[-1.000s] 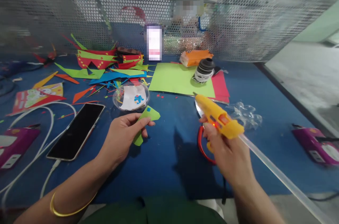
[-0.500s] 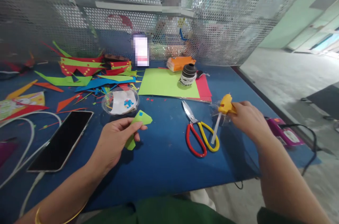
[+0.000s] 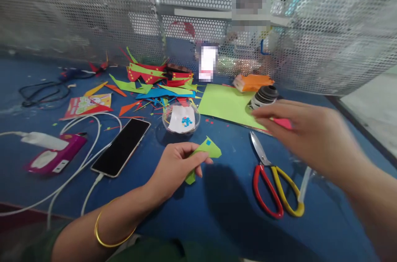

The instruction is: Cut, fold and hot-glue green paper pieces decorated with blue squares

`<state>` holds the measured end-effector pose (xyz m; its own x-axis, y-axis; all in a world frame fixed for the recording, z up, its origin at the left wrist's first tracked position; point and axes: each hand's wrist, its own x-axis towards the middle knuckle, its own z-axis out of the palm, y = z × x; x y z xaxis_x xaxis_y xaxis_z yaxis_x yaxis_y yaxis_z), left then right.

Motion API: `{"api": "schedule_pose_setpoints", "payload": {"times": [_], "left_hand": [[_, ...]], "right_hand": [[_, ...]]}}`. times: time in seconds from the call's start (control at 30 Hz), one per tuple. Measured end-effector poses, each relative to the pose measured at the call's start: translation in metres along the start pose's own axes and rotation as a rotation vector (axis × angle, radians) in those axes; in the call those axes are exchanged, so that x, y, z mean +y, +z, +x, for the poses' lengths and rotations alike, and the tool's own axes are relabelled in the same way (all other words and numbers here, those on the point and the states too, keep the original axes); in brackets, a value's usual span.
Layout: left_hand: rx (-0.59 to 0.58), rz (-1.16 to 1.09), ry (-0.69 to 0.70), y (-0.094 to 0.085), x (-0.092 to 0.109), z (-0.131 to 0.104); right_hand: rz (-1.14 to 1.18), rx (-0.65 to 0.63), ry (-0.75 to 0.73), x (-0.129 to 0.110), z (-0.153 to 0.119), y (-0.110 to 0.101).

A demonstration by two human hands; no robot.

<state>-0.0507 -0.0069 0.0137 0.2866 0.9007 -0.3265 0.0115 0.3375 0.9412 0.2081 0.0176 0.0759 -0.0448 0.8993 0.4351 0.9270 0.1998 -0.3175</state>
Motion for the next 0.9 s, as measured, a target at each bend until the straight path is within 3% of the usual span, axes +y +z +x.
{"api": "schedule_pose_setpoints", "payload": {"times": [0.1,0.23,0.33,0.57,0.9], "left_hand": [[-0.039,-0.005,-0.002,0.0,0.002,-0.001],[-0.043,-0.025,0.026,-0.001,0.006,-0.001],[-0.042,-0.04,0.041,-0.002,0.006,0.0],[-0.057,-0.047,0.069,-0.001,-0.001,-0.001],[-0.049,-0.042,0.082,0.0,-0.003,0.0]], "right_hand": [[0.106,-0.279,-0.362,-0.053,0.045,0.042],[-0.117,-0.546,-0.51,-0.088,0.082,0.095],[-0.301,-0.662,-0.547,-0.102,0.092,0.117],[-0.449,-0.709,-0.527,-0.111,0.09,0.136],[-0.531,-0.724,-0.52,-0.119,0.088,0.137]]}}
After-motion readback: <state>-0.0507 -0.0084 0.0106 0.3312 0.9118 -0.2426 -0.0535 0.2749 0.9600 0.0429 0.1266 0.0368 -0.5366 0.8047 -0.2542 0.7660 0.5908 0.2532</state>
